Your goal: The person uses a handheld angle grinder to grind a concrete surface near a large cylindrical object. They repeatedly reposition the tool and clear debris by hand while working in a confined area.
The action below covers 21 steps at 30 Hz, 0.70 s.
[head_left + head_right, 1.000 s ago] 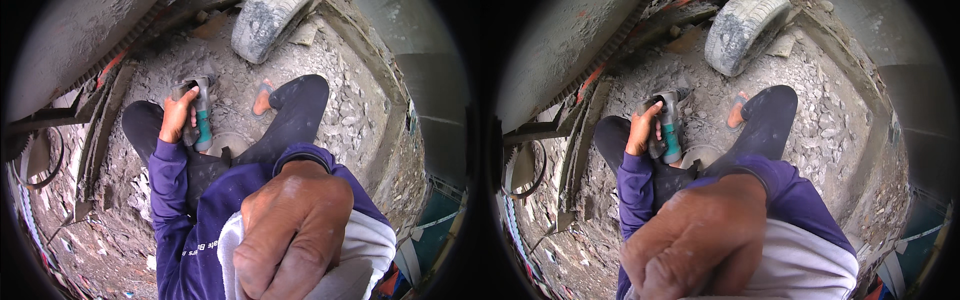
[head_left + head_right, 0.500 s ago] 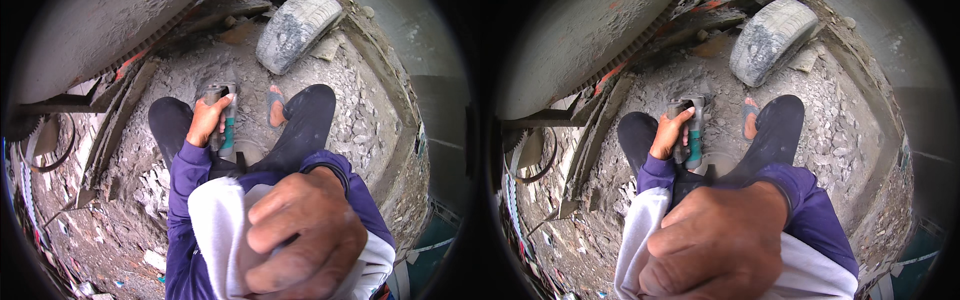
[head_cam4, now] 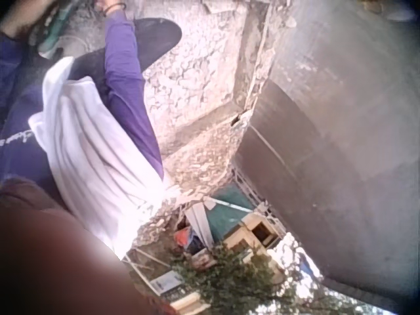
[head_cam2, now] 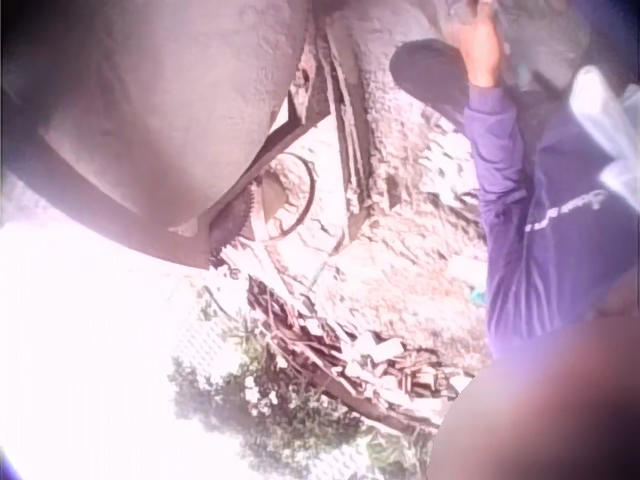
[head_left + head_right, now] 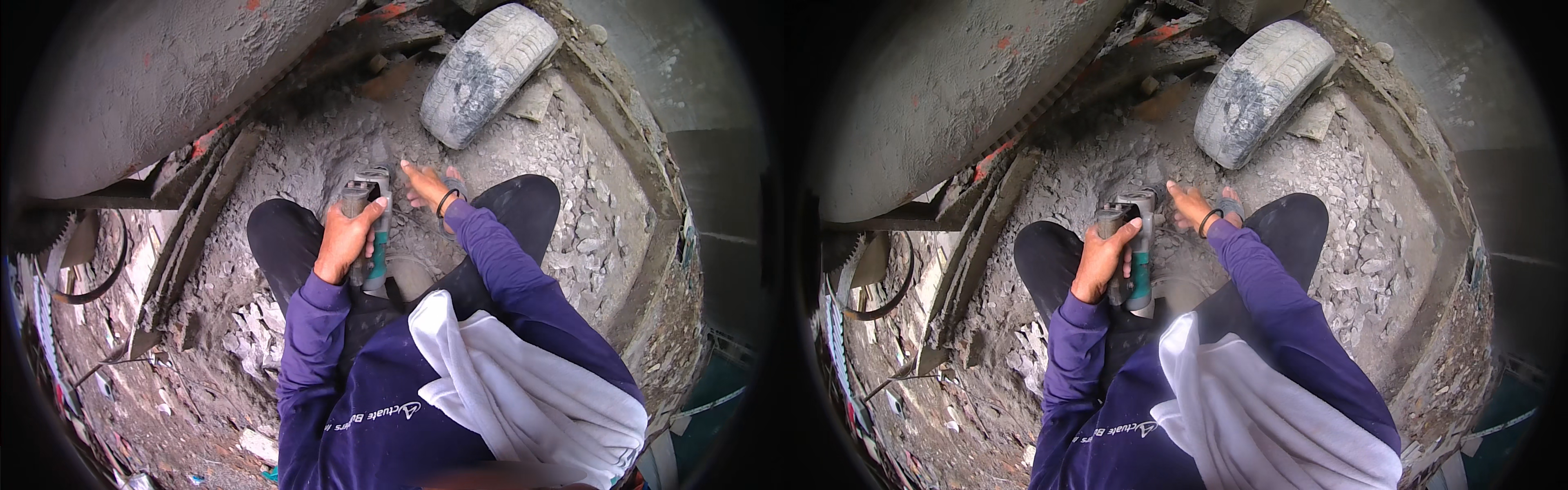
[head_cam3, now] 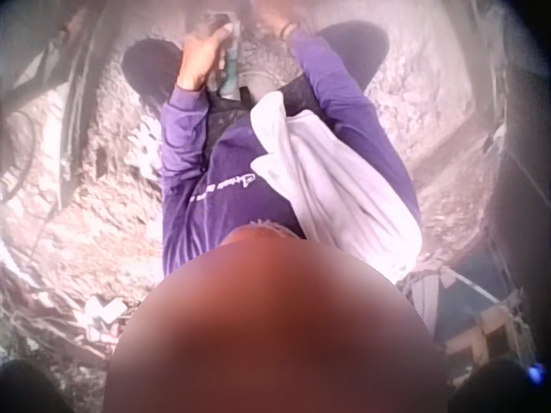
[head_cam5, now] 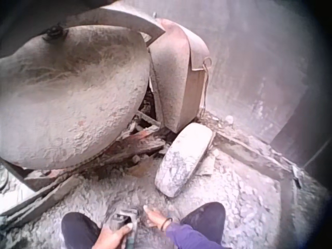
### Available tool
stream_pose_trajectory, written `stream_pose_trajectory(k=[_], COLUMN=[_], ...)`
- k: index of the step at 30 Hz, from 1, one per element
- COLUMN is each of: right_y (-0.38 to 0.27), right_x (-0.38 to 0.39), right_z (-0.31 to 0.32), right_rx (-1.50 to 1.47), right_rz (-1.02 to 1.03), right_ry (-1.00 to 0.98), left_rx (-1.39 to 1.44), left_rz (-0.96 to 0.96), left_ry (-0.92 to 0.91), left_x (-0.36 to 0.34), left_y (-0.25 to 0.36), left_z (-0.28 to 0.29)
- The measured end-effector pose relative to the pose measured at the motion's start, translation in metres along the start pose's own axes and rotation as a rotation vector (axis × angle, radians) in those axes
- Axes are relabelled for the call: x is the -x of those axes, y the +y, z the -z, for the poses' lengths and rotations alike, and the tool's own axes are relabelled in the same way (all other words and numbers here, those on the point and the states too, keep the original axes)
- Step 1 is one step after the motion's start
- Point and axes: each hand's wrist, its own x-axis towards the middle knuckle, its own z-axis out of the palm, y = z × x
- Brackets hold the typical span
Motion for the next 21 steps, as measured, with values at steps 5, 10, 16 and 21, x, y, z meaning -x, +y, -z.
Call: stream_pose_trajectory(k=[5, 10, 16, 21], right_y=[0.05, 0.069, 0.069, 0.046], right_x=[-0.053, -0.086, -0.092, -0.06], right_z=[-0.022, -0.034, -0.014, -0.02], right_rx=[-0.298, -0.658, -0.705, -0.689], right_rz=[-0.301, -0.183, -0.173, -0.057], right_ry=[-0.227, -0.204, -0.317, -0.236], left_rx=[-0.083, -0.352, -0.484, -0.479], left_rz=[-0.028, -0.167, -0.251, -0.275], left_ry=[-0.104, -0.079, -0.055, 0.002], left_x=[0.002, 0.006, 0.019, 0.05], left_y=[-0.006, -0.022, -0.035, -0.032], left_z=[-0.017, -0.033, -0.056, -0.053])
